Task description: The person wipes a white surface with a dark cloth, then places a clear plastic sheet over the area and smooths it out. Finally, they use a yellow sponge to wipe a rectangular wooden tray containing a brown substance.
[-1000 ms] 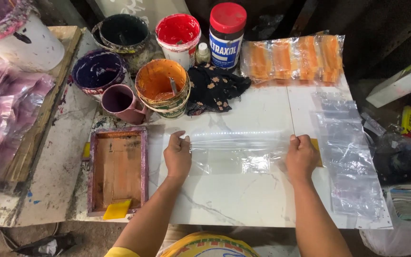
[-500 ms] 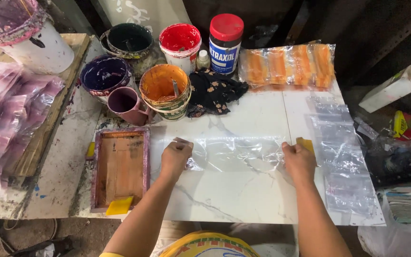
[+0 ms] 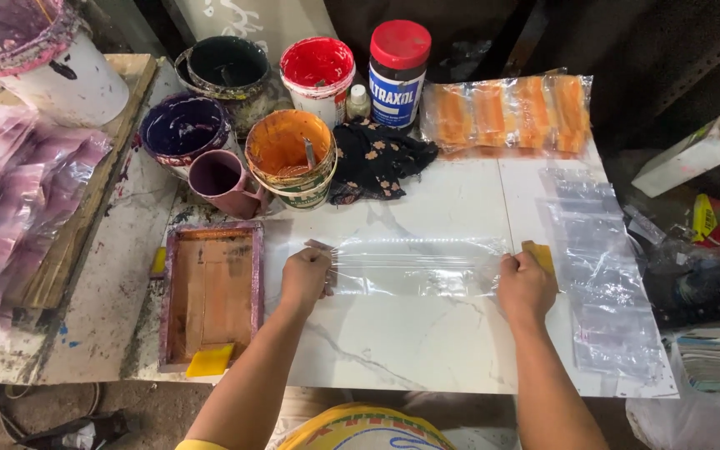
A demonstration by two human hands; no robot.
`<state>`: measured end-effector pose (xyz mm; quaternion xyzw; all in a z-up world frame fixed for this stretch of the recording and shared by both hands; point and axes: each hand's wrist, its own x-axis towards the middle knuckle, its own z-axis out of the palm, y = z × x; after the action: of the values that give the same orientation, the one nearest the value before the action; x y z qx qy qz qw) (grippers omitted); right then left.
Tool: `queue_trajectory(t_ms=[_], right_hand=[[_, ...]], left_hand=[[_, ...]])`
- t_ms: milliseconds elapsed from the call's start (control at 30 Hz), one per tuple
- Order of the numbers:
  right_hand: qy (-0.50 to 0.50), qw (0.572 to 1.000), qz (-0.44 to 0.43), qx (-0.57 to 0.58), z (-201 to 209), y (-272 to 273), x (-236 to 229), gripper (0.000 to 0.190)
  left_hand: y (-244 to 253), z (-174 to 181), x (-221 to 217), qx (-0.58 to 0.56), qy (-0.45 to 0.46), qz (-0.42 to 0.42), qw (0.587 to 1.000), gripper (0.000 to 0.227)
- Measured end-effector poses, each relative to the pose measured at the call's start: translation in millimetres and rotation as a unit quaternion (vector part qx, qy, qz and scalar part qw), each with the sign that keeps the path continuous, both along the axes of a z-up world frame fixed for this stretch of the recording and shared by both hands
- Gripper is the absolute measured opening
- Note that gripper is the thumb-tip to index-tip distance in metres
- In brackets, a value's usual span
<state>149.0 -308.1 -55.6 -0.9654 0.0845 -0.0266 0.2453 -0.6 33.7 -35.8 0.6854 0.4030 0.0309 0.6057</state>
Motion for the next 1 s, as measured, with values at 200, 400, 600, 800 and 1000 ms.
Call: queue_trajectory(t_ms=[200,400,600,800,1000], right_hand=[[-0.017,1.0,0.002,-0.014,-17,-6,7,0.026],[-0.01,1.0,0.001,-0.01,-25,-10,12,0.026],[0.044,0.997,0.02,0.056,-2,-16,8,0.037],[0.069,0.993,0.022,0.094,18,-14,-4,0.034],[0.043,0.992,0.015,0.12,19,-12,-8,0.025]], left_hand=[[0,15,-2,0.026,0.024,-0.001,0.999,0.038],[-10,47,-4,0.042,0.03,-0.007,0.999,0.035],[-1,20,-6,-0.04,-0.02,-0.032,0.998,0.036],[-6,42,-16,-0.036,-0.022,-0.046,0.998,0.039],[-2,30,-17,-0.046,-0.041,-0.041,0.997,0.046]])
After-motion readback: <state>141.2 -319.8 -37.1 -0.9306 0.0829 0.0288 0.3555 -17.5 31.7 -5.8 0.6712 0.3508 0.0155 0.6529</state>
